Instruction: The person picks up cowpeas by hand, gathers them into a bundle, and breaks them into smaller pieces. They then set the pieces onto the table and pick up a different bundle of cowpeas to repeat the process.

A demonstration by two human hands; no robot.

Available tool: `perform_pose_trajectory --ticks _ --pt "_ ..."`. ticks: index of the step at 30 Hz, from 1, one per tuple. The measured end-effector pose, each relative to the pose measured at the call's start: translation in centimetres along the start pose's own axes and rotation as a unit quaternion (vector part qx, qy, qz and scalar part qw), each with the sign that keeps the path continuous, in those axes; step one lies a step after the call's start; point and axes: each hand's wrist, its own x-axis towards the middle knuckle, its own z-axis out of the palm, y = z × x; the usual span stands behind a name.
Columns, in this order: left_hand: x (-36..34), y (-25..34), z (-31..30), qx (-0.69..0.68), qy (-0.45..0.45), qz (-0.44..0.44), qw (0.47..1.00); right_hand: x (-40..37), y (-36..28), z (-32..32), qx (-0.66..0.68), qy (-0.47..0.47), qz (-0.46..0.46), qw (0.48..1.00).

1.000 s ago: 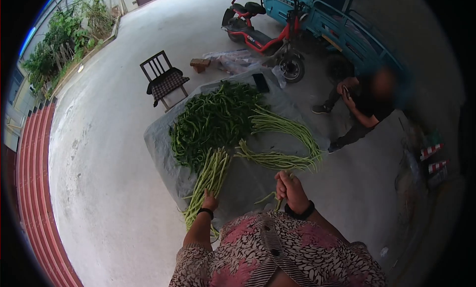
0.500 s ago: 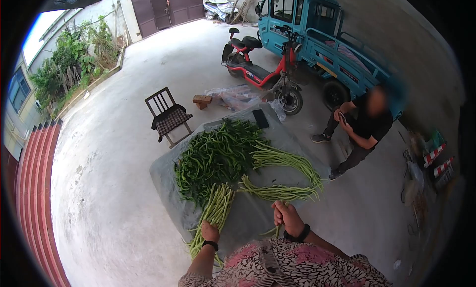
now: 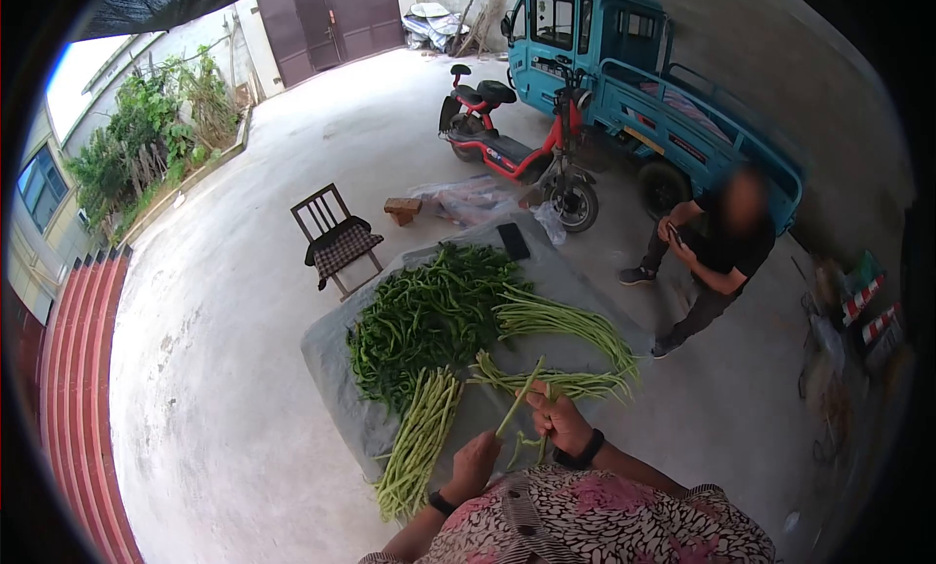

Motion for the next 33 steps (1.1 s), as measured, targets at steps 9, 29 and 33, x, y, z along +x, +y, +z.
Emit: perform_pose_trajectory --ticks 9,29,33 --pt "0.1 1.0 2.2 0.022 -0.119 0.036 0.992 -1.0 -0.9 -2.0 -0.041 -0.026 -0.083 0.995" --pt "-0.4 0.1 4.4 -0.053 -0.165 -0.02 0.985 -3.0 -1.1 -1.2 -0.246 -0.033 -0.261 0.933" --pt "-1.6 -2.1 4.5 0.018 -0.161 -0.005 0.987 -2.7 -1.4 -2.0 -0.236 -0.049 -0.305 0.921"
